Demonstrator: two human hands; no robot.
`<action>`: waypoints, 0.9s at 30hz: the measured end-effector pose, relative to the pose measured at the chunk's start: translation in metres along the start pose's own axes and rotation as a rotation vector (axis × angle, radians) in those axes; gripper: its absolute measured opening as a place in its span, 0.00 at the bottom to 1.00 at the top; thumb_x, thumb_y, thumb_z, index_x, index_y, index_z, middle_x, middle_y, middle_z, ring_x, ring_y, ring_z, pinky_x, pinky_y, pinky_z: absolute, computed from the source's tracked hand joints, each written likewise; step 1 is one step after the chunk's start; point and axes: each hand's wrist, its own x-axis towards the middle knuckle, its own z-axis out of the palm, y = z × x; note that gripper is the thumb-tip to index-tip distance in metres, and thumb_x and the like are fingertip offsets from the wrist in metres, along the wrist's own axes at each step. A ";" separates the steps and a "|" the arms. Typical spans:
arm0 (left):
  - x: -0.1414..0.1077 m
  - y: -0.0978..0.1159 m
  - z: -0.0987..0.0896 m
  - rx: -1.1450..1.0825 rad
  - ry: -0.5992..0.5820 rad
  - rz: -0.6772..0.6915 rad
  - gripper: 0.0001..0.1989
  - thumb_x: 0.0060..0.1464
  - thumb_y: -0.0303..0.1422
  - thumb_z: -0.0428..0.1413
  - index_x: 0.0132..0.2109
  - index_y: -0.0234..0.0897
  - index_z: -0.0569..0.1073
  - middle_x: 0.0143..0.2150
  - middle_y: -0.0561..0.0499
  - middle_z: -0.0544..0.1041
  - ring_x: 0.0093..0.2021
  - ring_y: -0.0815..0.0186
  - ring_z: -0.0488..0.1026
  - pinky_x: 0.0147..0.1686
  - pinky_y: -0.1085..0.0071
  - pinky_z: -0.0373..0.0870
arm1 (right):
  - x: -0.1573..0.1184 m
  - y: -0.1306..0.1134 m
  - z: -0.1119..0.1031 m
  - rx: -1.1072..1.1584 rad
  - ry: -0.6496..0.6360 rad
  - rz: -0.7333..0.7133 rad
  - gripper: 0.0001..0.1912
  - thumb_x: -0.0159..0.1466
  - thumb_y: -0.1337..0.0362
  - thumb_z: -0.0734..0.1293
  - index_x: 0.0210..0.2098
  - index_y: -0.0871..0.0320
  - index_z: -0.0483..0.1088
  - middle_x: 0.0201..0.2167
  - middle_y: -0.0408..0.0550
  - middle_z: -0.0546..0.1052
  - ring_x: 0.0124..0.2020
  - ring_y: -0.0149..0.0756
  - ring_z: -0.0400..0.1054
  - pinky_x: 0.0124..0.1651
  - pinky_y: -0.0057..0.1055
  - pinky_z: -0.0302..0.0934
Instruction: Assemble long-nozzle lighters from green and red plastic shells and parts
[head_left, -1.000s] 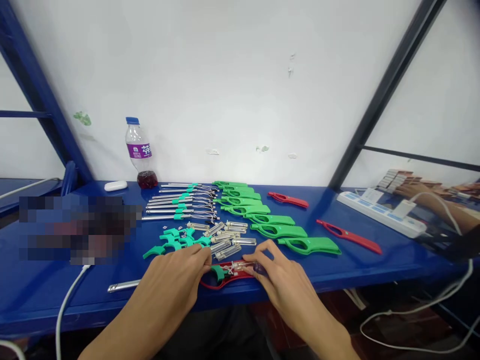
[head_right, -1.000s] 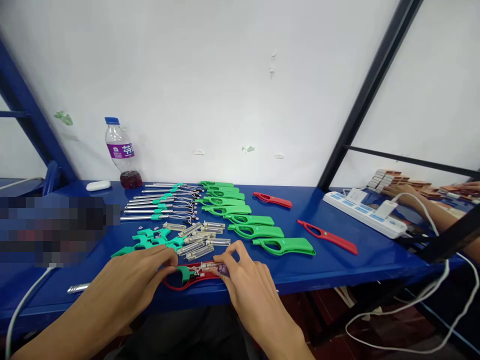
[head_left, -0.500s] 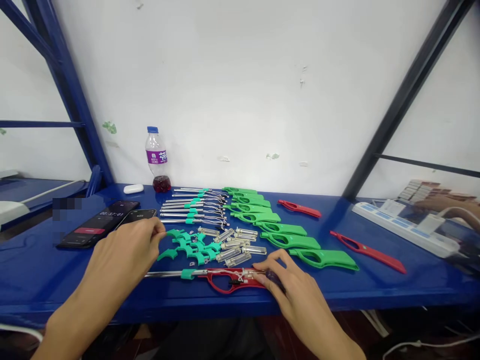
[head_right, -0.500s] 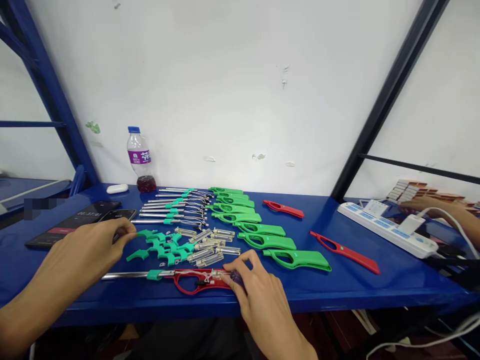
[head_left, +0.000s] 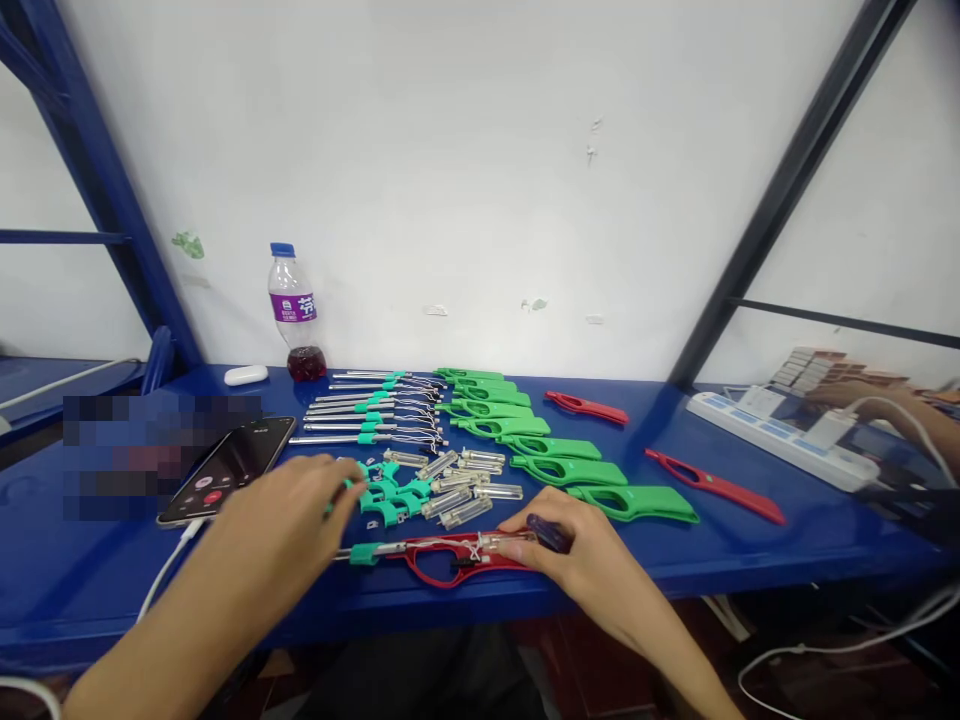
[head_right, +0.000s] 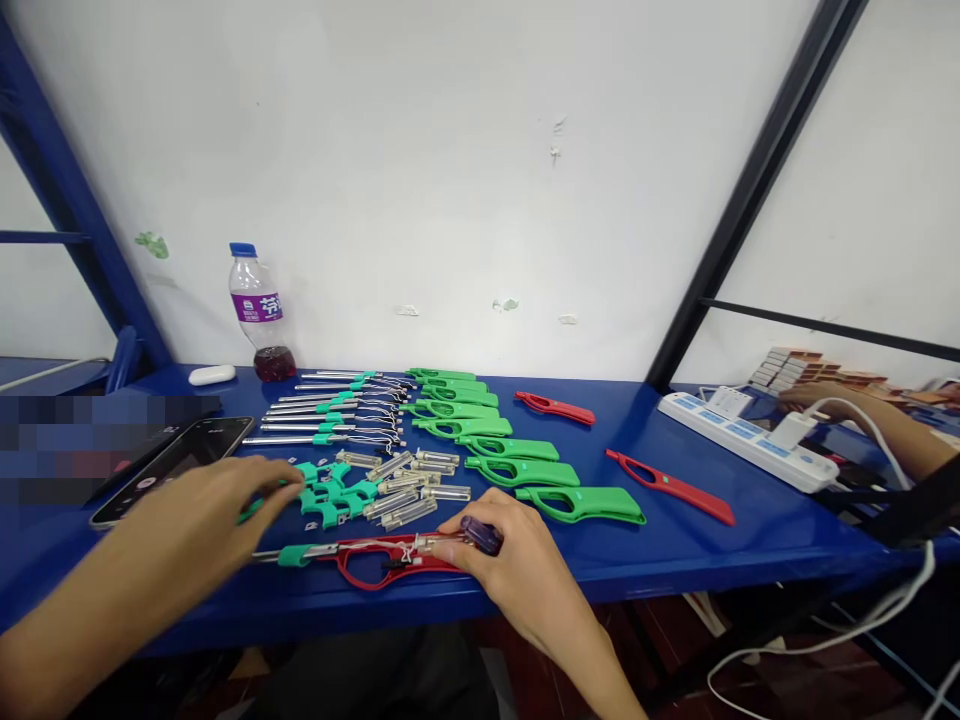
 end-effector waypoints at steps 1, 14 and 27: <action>0.000 0.014 0.005 -0.046 -0.044 0.077 0.15 0.68 0.36 0.49 0.45 0.40 0.80 0.43 0.43 0.82 0.45 0.50 0.78 0.43 0.58 0.72 | 0.001 0.000 -0.002 -0.004 -0.013 0.002 0.06 0.66 0.55 0.75 0.39 0.48 0.84 0.36 0.44 0.80 0.40 0.40 0.75 0.44 0.34 0.64; -0.001 0.066 0.050 -0.333 -0.191 0.336 0.14 0.72 0.29 0.49 0.45 0.42 0.79 0.44 0.49 0.77 0.45 0.60 0.75 0.45 0.64 0.69 | -0.002 0.005 0.001 -0.021 0.029 -0.081 0.10 0.73 0.59 0.68 0.39 0.51 0.82 0.37 0.44 0.78 0.41 0.38 0.74 0.45 0.32 0.62; -0.003 0.077 0.061 -0.345 -0.098 0.348 0.13 0.72 0.29 0.45 0.45 0.41 0.75 0.44 0.49 0.75 0.42 0.61 0.73 0.40 0.66 0.67 | -0.004 0.008 0.006 -0.052 0.128 -0.081 0.16 0.75 0.56 0.63 0.34 0.54 0.75 0.34 0.45 0.81 0.36 0.40 0.76 0.42 0.31 0.62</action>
